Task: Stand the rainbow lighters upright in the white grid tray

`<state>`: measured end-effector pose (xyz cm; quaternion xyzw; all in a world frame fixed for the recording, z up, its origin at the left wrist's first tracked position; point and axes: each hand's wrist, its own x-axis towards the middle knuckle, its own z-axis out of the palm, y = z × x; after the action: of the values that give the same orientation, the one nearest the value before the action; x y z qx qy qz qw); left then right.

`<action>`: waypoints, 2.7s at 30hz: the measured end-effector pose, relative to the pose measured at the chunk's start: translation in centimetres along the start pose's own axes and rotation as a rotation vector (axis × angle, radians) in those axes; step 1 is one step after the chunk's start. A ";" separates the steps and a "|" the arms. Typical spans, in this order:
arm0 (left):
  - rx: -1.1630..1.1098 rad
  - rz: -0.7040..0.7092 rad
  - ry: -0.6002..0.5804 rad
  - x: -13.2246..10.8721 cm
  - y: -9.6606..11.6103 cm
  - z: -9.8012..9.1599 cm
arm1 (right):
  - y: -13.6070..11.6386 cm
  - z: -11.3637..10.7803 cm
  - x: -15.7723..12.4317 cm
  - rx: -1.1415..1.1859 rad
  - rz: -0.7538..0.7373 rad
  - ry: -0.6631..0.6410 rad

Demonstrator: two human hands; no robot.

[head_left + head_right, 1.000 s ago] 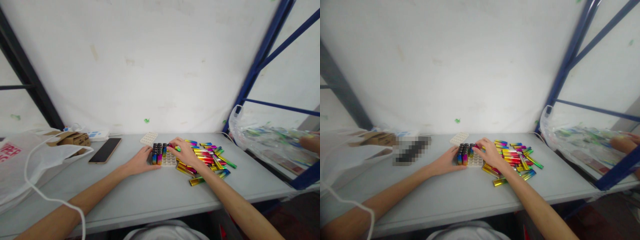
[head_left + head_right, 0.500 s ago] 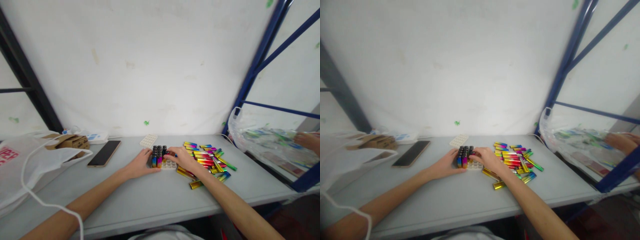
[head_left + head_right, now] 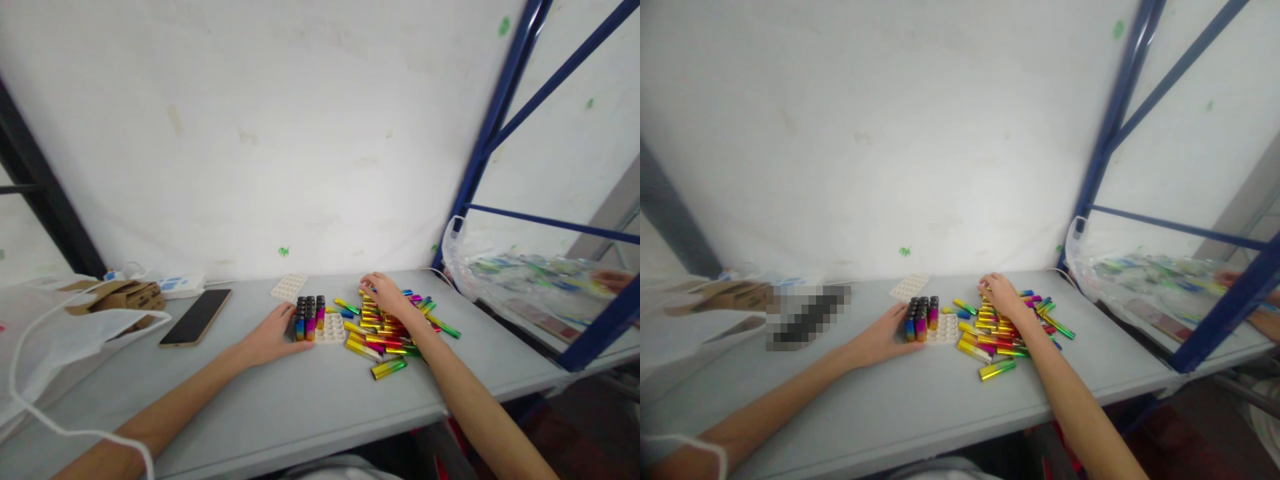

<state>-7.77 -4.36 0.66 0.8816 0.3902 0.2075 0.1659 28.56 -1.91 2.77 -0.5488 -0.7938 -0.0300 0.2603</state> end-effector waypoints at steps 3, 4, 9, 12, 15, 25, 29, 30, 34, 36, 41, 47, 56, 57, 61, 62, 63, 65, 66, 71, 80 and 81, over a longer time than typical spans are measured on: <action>0.002 0.000 -0.006 0.0 0.1 -0.1 | 4.1 -0.4 -0.2 -0.124 0.168 -0.076; 0.002 0.002 -0.008 0.0 0.2 -0.1 | 4.9 -0.5 -0.3 -0.137 0.192 -0.114; 0.012 0.007 -0.017 0.0 0.2 -0.3 | 5.8 -0.2 -0.2 -0.109 0.195 -0.214; 0.015 0.010 -0.022 0.0 0.2 -0.3 | 5.5 -0.1 0.0 -0.107 0.192 -0.210; 0.023 0.014 -0.022 0.0 0.2 -0.3 | 5.4 -0.2 0.1 -0.106 0.190 -0.205; 0.010 0.049 0.014 -0.1 -0.1 -0.1 | 5.1 0.1 0.0 -0.066 0.200 -0.179; 0.004 0.039 0.004 0.0 0.0 -0.2 | 4.4 -0.3 0.1 -0.029 0.205 -0.078; 0.000 0.032 0.000 0.0 0.0 -0.2 | 4.0 -0.5 0.2 0.014 0.217 -0.032; -0.005 0.019 -0.007 -0.1 0.2 -0.3 | 1.7 -1.4 0.5 0.289 0.230 0.210; 0.006 0.030 -0.003 -0.1 0.3 -0.3 | -0.1 -1.4 0.6 0.523 0.225 0.276; 0.019 0.040 -0.010 -0.1 0.3 -0.4 | -5.0 -0.1 0.6 1.137 0.307 0.174; -0.009 0.045 0.012 -0.1 0.3 -0.2 | -8.6 1.8 -0.5 1.343 0.183 -0.125; -0.008 0.061 0.014 -0.1 -0.3 0.1 | -10.8 2.8 -0.6 1.404 0.421 -0.259; -0.006 0.053 0.010 -0.1 -0.2 0.0 | -10.9 2.9 -0.6 1.392 0.473 -0.261; -0.005 0.041 0.007 -0.1 0.1 -0.1 | -10.9 3.2 -0.8 1.326 0.579 -0.206; -0.005 0.044 0.008 -0.1 0.1 -0.1 | -10.9 3.2 -0.8 1.310 0.580 -0.186; -0.005 0.047 0.007 -0.1 0.1 -0.1 | -10.8 3.3 -0.8 1.297 0.575 -0.169; -0.005 0.049 0.003 -0.1 0.0 -0.1 | -10.7 3.3 -0.8 1.280 0.556 -0.144; -0.004 0.049 0.002 -0.1 0.0 -0.1 | -10.6 3.3 -0.8 1.277 0.546 -0.132; 0.010 0.055 0.002 -0.1 -0.2 0.0 | -10.4 3.3 -0.6 1.287 0.506 -0.145; 0.012 0.044 0.000 -0.1 -0.2 -0.1 | -9.6 3.2 -0.4 1.159 0.511 -0.059; 0.013 0.048 0.002 -0.1 -0.2 -0.1 | -9.5 3.1 -0.3 1.165 0.506 -0.062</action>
<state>-7.98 -4.28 0.60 0.8917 0.3702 0.2096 0.1548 19.03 -4.93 2.26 -0.4884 -0.5331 0.4850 0.4920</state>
